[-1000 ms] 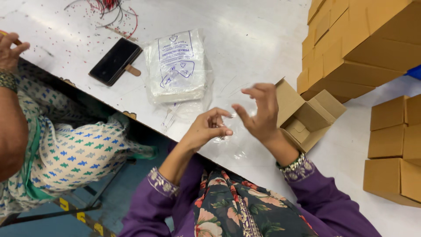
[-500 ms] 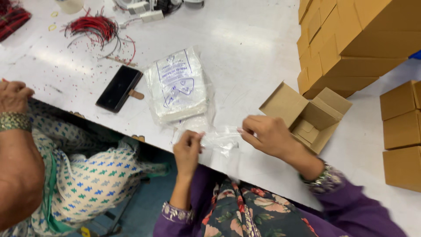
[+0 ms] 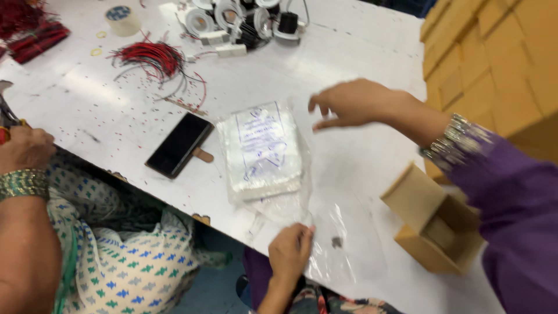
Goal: The person assembles cardboard boxes by hand and places LED recessed lights along with their power drivers into the boxes before closing them.
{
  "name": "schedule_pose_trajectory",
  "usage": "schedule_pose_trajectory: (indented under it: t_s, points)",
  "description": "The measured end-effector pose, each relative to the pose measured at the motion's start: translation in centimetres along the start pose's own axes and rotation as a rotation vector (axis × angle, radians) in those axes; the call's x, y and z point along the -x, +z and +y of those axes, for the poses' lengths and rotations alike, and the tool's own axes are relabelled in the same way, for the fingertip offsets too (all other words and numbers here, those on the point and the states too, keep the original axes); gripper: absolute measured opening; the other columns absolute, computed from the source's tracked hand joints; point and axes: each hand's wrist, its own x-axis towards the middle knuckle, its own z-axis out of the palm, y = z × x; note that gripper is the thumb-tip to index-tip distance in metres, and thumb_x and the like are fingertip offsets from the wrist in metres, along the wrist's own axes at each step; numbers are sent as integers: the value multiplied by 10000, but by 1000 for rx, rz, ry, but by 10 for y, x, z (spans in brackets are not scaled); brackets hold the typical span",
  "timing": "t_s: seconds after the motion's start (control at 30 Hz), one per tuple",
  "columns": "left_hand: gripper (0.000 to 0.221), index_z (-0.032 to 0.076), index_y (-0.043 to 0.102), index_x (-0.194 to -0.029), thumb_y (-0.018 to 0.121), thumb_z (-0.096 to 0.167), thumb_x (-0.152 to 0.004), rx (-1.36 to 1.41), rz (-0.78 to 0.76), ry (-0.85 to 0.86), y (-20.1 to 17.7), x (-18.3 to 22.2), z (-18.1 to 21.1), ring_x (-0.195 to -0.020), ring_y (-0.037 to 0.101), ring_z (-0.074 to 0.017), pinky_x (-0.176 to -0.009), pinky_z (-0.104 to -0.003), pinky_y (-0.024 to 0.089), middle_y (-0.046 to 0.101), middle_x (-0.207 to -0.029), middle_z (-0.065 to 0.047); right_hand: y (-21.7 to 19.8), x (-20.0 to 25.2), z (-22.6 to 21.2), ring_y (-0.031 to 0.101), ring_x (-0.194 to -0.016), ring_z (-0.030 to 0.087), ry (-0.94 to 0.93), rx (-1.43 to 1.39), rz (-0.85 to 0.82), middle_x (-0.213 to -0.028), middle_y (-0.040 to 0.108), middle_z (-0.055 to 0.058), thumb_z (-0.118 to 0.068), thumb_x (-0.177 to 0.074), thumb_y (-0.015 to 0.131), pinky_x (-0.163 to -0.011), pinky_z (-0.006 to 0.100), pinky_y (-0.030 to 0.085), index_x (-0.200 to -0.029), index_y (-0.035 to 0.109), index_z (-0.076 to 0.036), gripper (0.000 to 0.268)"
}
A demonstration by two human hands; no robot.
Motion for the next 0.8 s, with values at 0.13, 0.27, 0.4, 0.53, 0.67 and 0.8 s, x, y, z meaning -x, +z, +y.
schedule_pose_trajectory:
  t_s: [0.13,0.27,0.4,0.53,0.67,0.8]
  points:
    - [271,84,675,-725,745,242,-933,8,-94,-190,2,-11,-8,-531,632,-260,-505,-377,486,641,-611,-88,18,-131,58,605,-1207,268,100,204,91,-1300,631,52,-481,-914,712,-895,456,548,-1343,591,-180,538]
    - [269,82,675,-726,745,243,-930,66,-80,-256,27,-43,-18,-529,631,-261,-504,-377,485,640,-609,-89,63,-239,104,496,-1324,301,107,210,221,-1486,462,83,-432,-795,823,-977,467,508,-1431,505,-129,773]
    - [268,81,676,-727,745,245,-927,23,42,-302,23,-116,-55,-527,629,-261,-502,-378,484,638,-608,-91,98,-331,127,401,-1368,337,127,206,419,-1563,326,131,-414,-736,857,-993,502,455,-1466,402,-76,924]
    - [266,80,676,-728,744,247,-924,-288,347,-320,-131,-247,-209,-524,628,-262,-501,-378,483,637,-607,-92,110,-403,137,397,-1352,351,153,181,609,-1563,305,149,-347,-723,867,-938,525,451,-1489,325,-45,985]
    - [265,79,676,-729,744,248,-921,-531,481,-420,-279,-328,-310,-522,627,-262,-500,-379,482,636,-606,-94,124,-451,140,462,-1344,343,166,-89,610,-1521,416,127,-214,-846,819,-1044,482,464,-1574,338,-86,882]
    - [264,77,676,-730,744,250,-918,-653,471,-536,-355,-366,-327,-519,625,-263,-498,-380,481,634,-605,-95,135,-470,146,485,-1273,368,224,-118,616,-1393,508,166,-169,-836,801,-994,463,485,-1550,313,-61,871]
